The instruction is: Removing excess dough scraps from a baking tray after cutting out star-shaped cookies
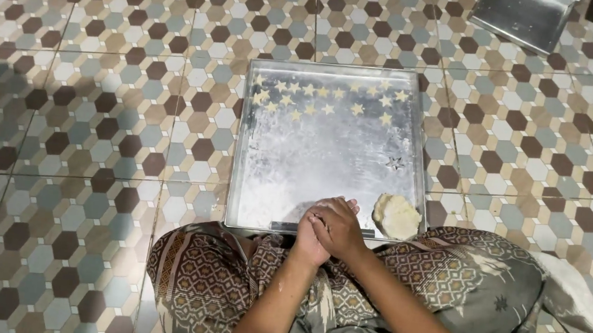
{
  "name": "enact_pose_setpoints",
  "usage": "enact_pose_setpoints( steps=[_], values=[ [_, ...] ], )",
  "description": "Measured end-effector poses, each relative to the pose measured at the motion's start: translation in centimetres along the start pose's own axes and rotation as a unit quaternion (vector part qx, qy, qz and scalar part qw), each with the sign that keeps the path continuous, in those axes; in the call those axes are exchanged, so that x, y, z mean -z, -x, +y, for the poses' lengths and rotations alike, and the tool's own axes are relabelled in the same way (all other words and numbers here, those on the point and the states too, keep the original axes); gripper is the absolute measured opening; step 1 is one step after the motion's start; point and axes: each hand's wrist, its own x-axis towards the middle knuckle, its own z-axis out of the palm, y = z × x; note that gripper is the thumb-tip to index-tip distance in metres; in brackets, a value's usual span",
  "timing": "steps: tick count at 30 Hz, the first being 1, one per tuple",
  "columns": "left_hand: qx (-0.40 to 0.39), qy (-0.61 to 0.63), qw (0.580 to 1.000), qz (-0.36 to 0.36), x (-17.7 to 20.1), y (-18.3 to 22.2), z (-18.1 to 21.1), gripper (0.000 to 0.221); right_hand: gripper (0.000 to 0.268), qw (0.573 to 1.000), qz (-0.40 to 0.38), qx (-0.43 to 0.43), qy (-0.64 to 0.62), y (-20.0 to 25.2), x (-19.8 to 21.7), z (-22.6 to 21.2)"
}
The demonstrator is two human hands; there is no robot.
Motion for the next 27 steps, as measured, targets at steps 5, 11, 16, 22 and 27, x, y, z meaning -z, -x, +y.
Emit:
enact_pose_setpoints(
  steps=[5,11,16,22,27],
  values=[
    [-0.009,-0.013,1.000,-0.020,-0.6,0.3,-0.8,0.028,0.024,0.998,0.008,-0.009,0.064,-1.1,-0.1,-0.6],
    [-0.035,-0.035,0.998,-0.039,-0.8,1.0,-0.8,0.027,0.041,0.994,0.035,-0.017,0.102,-1.7,-1.4,0.1],
    [-0.059,-0.049,0.995,-0.056,-1.1,1.0,-1.1,0.027,0.037,0.978,-0.048,-0.179,0.095,-1.4,-2.1,0.5],
    [-0.081,-0.055,0.992,-0.083,-1.1,1.5,-1.2,0.026,0.046,0.937,-0.049,-0.345,-0.002,-0.2,-3.4,1.0],
    [-0.107,-0.072,0.987,-0.100,-2.1,1.9,-0.8,0.026,0.023,0.967,-0.016,-0.253,-0.022,-1.8,-1.4,-4.0]
  ],
)
